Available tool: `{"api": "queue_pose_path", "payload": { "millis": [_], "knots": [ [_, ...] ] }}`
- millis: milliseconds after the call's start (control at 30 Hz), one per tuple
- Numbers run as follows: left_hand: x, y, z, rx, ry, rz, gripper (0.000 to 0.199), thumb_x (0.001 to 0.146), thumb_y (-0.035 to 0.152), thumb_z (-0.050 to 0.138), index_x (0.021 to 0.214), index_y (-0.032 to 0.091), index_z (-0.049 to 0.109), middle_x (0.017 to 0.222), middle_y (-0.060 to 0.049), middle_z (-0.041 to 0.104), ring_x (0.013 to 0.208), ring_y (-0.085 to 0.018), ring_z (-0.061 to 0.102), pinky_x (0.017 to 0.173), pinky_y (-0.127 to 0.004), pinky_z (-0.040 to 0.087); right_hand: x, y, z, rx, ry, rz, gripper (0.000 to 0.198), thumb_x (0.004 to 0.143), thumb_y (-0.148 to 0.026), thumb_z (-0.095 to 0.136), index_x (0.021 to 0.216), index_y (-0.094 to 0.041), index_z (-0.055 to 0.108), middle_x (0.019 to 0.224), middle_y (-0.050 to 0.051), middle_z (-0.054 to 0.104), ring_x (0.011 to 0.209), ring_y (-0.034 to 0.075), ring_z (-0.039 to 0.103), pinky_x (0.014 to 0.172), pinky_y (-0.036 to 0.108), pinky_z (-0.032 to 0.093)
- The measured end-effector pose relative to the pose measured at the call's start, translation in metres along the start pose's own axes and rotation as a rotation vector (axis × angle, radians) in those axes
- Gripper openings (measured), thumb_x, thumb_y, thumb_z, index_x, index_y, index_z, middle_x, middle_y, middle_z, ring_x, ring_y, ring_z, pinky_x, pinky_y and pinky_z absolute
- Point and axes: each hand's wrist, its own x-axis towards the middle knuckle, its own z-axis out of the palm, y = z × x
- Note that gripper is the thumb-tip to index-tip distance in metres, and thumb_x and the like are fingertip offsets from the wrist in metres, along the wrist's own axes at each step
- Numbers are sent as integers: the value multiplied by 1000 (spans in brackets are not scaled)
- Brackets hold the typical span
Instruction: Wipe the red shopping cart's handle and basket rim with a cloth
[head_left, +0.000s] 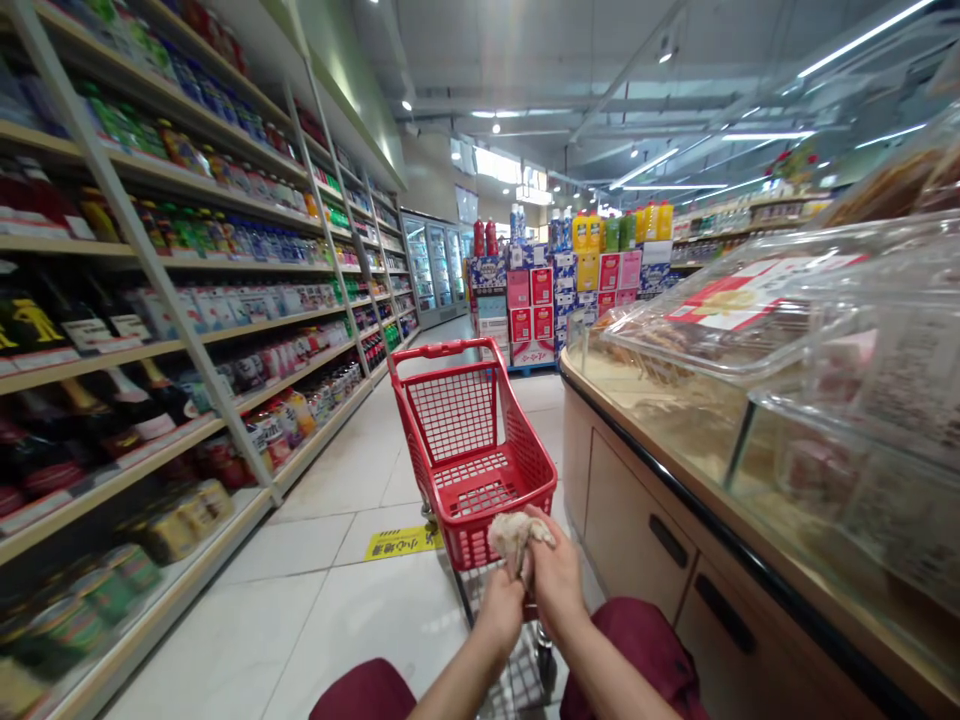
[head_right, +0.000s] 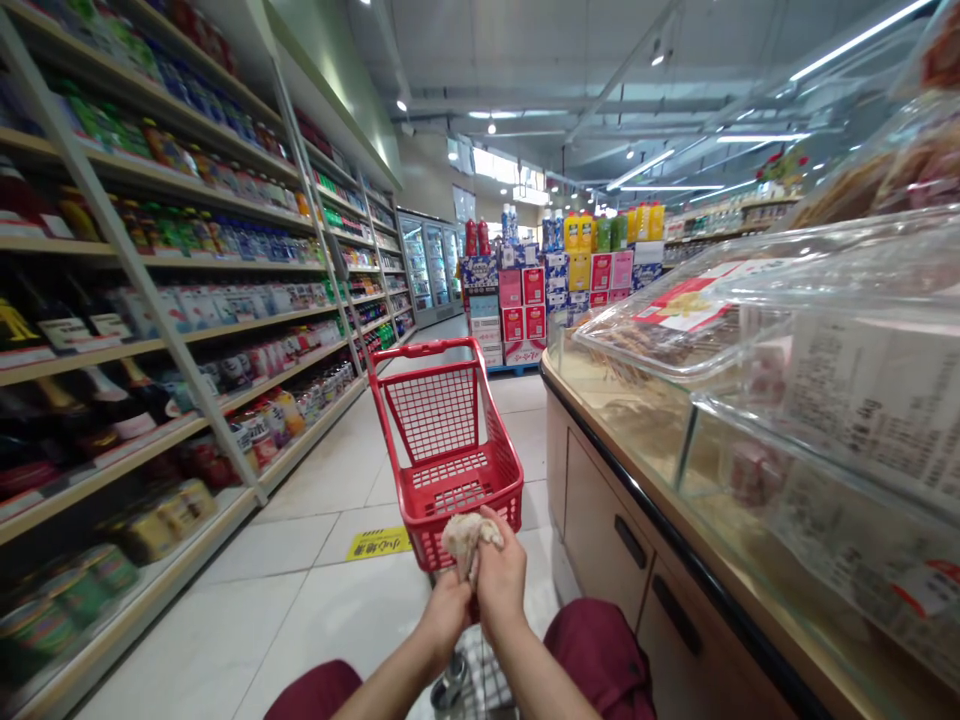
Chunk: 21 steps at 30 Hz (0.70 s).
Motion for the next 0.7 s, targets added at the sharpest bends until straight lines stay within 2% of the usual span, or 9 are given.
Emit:
{"api": "queue_pose_path", "payload": {
  "millis": [100, 167, 267, 333, 400, 500, 533, 600, 700],
  "knots": [
    [-4, 2, -6, -17, 20, 85, 41, 67, 35, 54, 103, 14, 54, 81, -6, 65, 79, -19, 60, 75, -32, 47, -7, 11, -2, -152, -180, -151, 35, 67, -18, 49, 98, -18, 64, 111, 8, 59, 109, 21, 49, 96, 36, 36],
    [-7, 4, -13, 87, -46, 185, 37, 68, 34, 52, 99, 14, 56, 87, -8, 65, 88, -20, 58, 83, -34, 44, -12, 19, -7, -239, -346, -154, 41, 65, -20, 54, 105, -19, 60, 117, 8, 55, 113, 22, 46, 99, 37, 31],
    [-13, 5, -21, 318, -136, 338, 34, 69, 30, 49, 100, 16, 57, 99, -8, 62, 104, -22, 49, 96, -36, 34, -19, 24, -15, -240, -434, -52, 55, 65, -25, 58, 119, -17, 49, 119, 9, 53, 109, 22, 50, 95, 37, 37],
    [-16, 3, -23, 453, -114, 387, 34, 70, 25, 47, 102, 16, 56, 106, -8, 59, 111, -22, 43, 101, -37, 27, -21, 25, -19, -222, -457, -50, 52, 69, -26, 55, 120, -18, 48, 116, 9, 55, 104, 20, 54, 91, 35, 41],
    [-16, -3, -24, 545, -108, 367, 34, 68, 18, 43, 99, 14, 57, 106, -8, 59, 110, -22, 43, 100, -38, 28, -19, 24, -25, -273, -500, -111, 45, 72, -21, 50, 117, -19, 50, 113, 7, 58, 101, 19, 55, 89, 35, 43],
    [-12, -10, -30, 596, -198, 225, 41, 59, 7, 38, 95, 12, 58, 93, -6, 62, 92, -20, 54, 87, -37, 41, 0, 18, -38, -440, -587, -298, 48, 68, -12, 46, 115, -21, 52, 111, 6, 59, 101, 18, 55, 89, 34, 43],
    [-9, -10, -32, 609, -209, 196, 46, 57, 5, 38, 97, 12, 57, 91, -6, 63, 85, -18, 57, 83, -35, 44, 12, 16, -43, -492, -553, -364, 50, 67, -10, 45, 116, -21, 51, 112, 6, 59, 102, 18, 55, 89, 33, 42],
    [-3, -1, -40, 674, -128, 242, 52, 56, 3, 37, 104, 13, 53, 95, -6, 62, 84, -16, 58, 81, -33, 45, 42, 14, -51, -573, -331, -465, 48, 70, -11, 43, 115, -21, 51, 114, 7, 57, 103, 18, 54, 90, 34, 42],
    [5, 26, -55, 945, 149, 452, 55, 61, 4, 35, 113, 13, 48, 116, -9, 54, 109, -17, 47, 97, -34, 33, 78, 27, -58, -659, 70, -527, 36, 73, -17, 42, 107, -19, 55, 119, 10, 52, 108, 21, 50, 90, 38, 42]
  ]
}}
